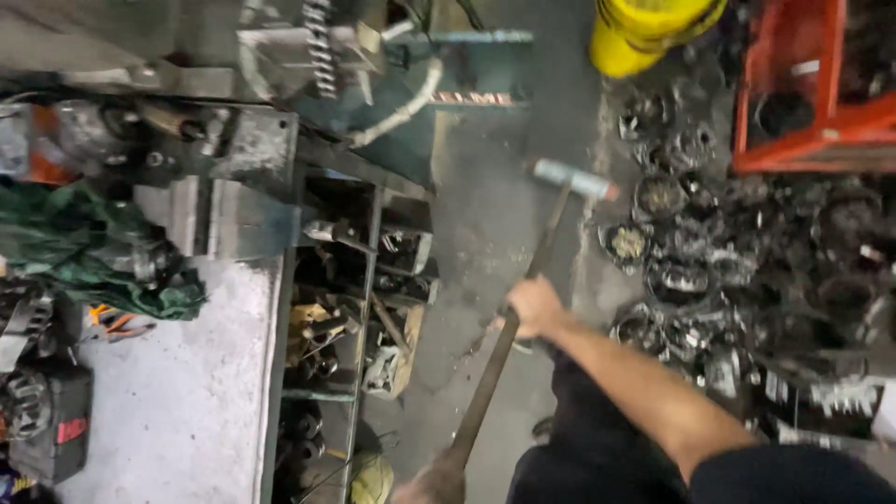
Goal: Sweeping metal debris and dust off a workshop floor into a dustpan using a broom.
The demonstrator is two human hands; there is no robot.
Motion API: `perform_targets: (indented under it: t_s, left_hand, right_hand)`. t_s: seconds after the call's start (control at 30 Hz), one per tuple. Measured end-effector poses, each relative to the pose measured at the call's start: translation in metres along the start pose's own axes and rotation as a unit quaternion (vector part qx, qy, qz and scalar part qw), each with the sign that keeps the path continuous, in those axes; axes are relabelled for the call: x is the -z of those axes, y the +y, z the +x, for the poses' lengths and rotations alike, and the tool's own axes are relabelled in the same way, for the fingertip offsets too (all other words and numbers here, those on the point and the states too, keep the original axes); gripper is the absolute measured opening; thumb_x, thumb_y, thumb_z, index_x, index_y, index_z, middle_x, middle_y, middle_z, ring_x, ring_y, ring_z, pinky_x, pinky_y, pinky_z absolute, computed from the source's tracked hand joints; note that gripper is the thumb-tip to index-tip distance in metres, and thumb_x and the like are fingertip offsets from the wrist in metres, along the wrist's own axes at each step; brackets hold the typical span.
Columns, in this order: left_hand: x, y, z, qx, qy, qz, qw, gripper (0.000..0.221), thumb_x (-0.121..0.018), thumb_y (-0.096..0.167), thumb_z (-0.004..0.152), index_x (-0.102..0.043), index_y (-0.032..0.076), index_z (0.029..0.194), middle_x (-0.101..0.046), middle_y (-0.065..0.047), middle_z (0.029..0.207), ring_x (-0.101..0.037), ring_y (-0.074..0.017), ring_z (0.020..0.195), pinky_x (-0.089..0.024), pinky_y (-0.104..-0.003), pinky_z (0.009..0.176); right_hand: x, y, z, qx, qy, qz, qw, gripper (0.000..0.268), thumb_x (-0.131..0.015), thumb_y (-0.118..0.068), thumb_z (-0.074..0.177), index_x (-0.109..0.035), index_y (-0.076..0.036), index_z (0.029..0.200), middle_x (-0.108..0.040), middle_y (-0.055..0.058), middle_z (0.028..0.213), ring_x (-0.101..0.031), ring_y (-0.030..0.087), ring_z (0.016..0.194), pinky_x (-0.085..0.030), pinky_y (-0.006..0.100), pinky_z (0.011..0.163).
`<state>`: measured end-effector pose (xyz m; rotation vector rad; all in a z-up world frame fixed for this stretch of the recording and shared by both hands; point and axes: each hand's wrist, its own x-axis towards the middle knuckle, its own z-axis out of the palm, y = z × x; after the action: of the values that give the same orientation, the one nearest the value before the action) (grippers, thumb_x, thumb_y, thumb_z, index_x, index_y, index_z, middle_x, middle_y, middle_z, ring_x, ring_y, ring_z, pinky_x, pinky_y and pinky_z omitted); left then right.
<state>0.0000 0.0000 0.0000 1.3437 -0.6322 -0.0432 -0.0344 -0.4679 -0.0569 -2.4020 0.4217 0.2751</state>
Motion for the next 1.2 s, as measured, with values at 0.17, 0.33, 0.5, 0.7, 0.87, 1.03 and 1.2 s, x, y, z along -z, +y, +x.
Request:
perform_targets:
  t_s: [0.17, 0.33, 0.5, 0.7, 0.87, 1.03, 1.2]
  left_hand:
    - [-0.240, 0.079, 0.104, 0.059, -0.040, -0.071, 0.995, 0.013, -0.066, 0.005, 0.095, -0.057, -0.003, 0.101, -0.067, -0.020, 0.077, -0.068, -0.0320, 0.073, -0.059, -0.055, 0.083]
    - [-0.210, 0.103, 0.158, 0.038, -0.146, 0.001, 0.989, 0.014, -0.065, 0.007, 0.094, -0.058, -0.003, 0.099, -0.072, -0.021, 0.077, -0.071, -0.0287, 0.066, -0.063, -0.047, 0.072]
    - [-0.125, 0.106, 0.158, 0.103, -0.343, 0.119, 0.926, 0.023, -0.064, 0.016, 0.098, -0.066, 0.008, 0.077, -0.074, -0.007, 0.069, -0.077, -0.0187, 0.065, -0.065, -0.041, 0.075]
    - [-0.159, 0.124, 0.192, 0.145, -0.172, 0.040, 0.974, 0.023, -0.066, 0.011, 0.098, -0.067, 0.005, 0.076, -0.071, -0.008, 0.073, -0.071, -0.0193, 0.072, -0.058, -0.041, 0.076]
    - [-0.231, 0.128, 0.222, 0.207, -0.007, -0.053, 0.977, 0.019, -0.064, 0.005, 0.100, -0.067, 0.000, 0.082, -0.069, -0.013, 0.085, -0.064, -0.0247, 0.087, -0.051, -0.044, 0.088]
    - [-0.235, 0.040, 0.190, 0.328, 0.234, 0.004, 0.915, 0.008, -0.063, 0.003, 0.095, -0.067, -0.003, 0.096, -0.069, -0.019, 0.102, -0.064, -0.0331, 0.109, -0.041, -0.050, 0.111]
    - [-0.208, 0.038, 0.170, 0.352, 0.415, -0.146, 0.826, 0.023, -0.057, 0.017, 0.095, -0.070, -0.001, 0.091, -0.074, -0.015, 0.096, -0.069, -0.0328, 0.110, -0.037, -0.050, 0.116]
  right_hand:
    - [-0.030, 0.080, 0.005, 0.017, 0.069, -0.005, 0.997, 0.040, -0.074, -0.050, 0.064, -0.077, -0.013, 0.080, -0.072, 0.013, 0.089, -0.068, 0.034, 0.096, -0.050, 0.052, 0.087]
    - [-0.015, 0.037, 0.002, -0.046, 0.006, 0.003, 0.999, 0.043, -0.075, -0.053, 0.071, -0.076, -0.011, 0.078, -0.071, 0.013, 0.083, -0.069, 0.033, 0.088, -0.053, 0.046, 0.084]
    - [-0.021, -0.044, -0.009, -0.038, 0.081, 0.119, 0.989, 0.040, -0.078, -0.047, 0.065, -0.074, -0.008, 0.070, -0.070, 0.018, 0.076, -0.068, 0.040, 0.079, -0.054, 0.049, 0.074]
    - [0.046, -0.051, 0.001, -0.036, 0.024, 0.160, 0.986, 0.030, -0.072, -0.038, 0.068, -0.074, -0.008, 0.067, -0.067, 0.015, 0.064, -0.069, 0.035, 0.064, -0.055, 0.048, 0.065]
    - [0.067, -0.002, 0.061, -0.092, 0.012, 0.113, 0.989, 0.033, -0.072, -0.040, 0.074, -0.076, -0.007, 0.074, -0.072, 0.014, 0.071, -0.072, 0.029, 0.066, -0.060, 0.041, 0.070]
    - [0.032, 0.052, 0.146, -0.066, 0.096, 0.040, 0.992, 0.043, -0.080, -0.042, 0.076, -0.078, -0.003, 0.091, -0.071, 0.019, 0.102, -0.067, 0.038, 0.103, -0.054, 0.047, 0.089]
    - [-0.048, 0.035, 0.196, 0.036, -0.091, -0.061, 0.993, 0.055, -0.087, -0.031, 0.063, -0.074, -0.002, 0.107, -0.069, 0.018, 0.113, -0.063, 0.034, 0.110, -0.052, 0.045, 0.097]
